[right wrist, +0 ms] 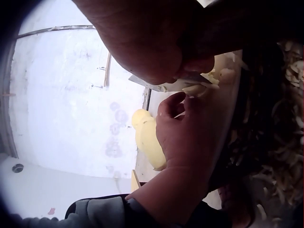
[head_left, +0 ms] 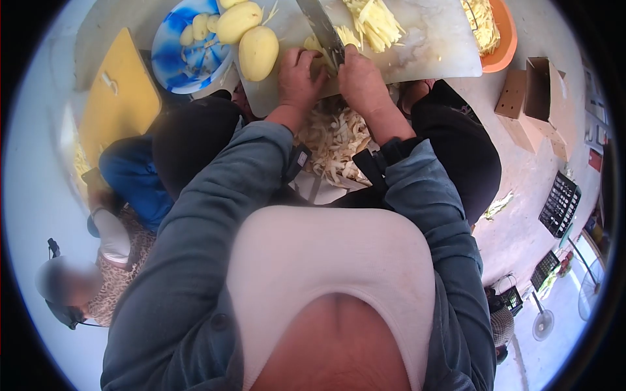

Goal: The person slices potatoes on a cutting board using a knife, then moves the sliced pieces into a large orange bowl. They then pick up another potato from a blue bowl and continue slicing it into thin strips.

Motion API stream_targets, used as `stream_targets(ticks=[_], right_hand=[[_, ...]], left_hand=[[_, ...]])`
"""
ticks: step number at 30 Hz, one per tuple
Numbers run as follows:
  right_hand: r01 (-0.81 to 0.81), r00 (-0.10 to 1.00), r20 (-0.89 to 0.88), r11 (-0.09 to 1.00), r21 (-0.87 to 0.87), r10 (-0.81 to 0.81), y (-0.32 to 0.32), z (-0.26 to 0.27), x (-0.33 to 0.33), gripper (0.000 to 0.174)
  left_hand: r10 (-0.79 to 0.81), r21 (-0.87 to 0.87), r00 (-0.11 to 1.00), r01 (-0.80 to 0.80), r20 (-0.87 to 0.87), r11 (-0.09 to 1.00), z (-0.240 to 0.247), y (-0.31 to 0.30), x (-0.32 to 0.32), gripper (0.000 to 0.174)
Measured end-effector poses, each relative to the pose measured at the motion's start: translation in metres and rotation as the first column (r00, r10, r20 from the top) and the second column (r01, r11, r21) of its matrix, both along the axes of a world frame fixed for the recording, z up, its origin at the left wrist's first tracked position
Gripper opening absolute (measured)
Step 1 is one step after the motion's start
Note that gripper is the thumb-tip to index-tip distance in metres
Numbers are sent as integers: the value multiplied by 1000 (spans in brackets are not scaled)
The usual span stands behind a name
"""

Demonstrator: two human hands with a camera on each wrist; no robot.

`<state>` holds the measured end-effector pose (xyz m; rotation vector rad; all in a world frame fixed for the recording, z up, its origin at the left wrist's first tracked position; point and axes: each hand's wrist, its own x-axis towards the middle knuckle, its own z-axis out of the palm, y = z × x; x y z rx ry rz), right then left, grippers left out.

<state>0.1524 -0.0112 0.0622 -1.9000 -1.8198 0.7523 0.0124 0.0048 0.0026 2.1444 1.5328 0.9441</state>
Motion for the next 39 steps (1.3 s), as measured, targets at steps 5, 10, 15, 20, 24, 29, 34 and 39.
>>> stream_targets(ticks=[5,10,15,20,24,29,34,39], right_hand=[[-8,1000,-12,1000,25,8,-1,1,1,14],[-9,999,53,1000,28,8,-1,16,2,13],[-46,996,76,997,54,41,-4,23,4,13],[-63,996,71,998,32,61,-6,29,2,13],[-97,993,65,995,26,95,-8,23,-1,12],[-95,994,60,995,4,94,-8,16,-5,10],[-97,991,82,993,-62,102,-7,21,-9,10],[-129,985,106,991,-46,133,-10,25,-9,15]], left_hand=[[9,-14,1000,-9,17,1000,0,1,-1,27],[23,-38,1000,-22,20,999,-1,0,0,27],[44,-39,999,-43,8,998,-2,0,1,27],[44,-16,999,-44,5,999,-2,1,2,27],[61,-44,998,-61,-4,997,-1,1,3,26],[70,-43,998,-70,0,997,1,1,5,24],[54,-20,998,-54,21,998,-1,2,4,25],[66,-36,997,-65,26,997,-1,1,4,26]])
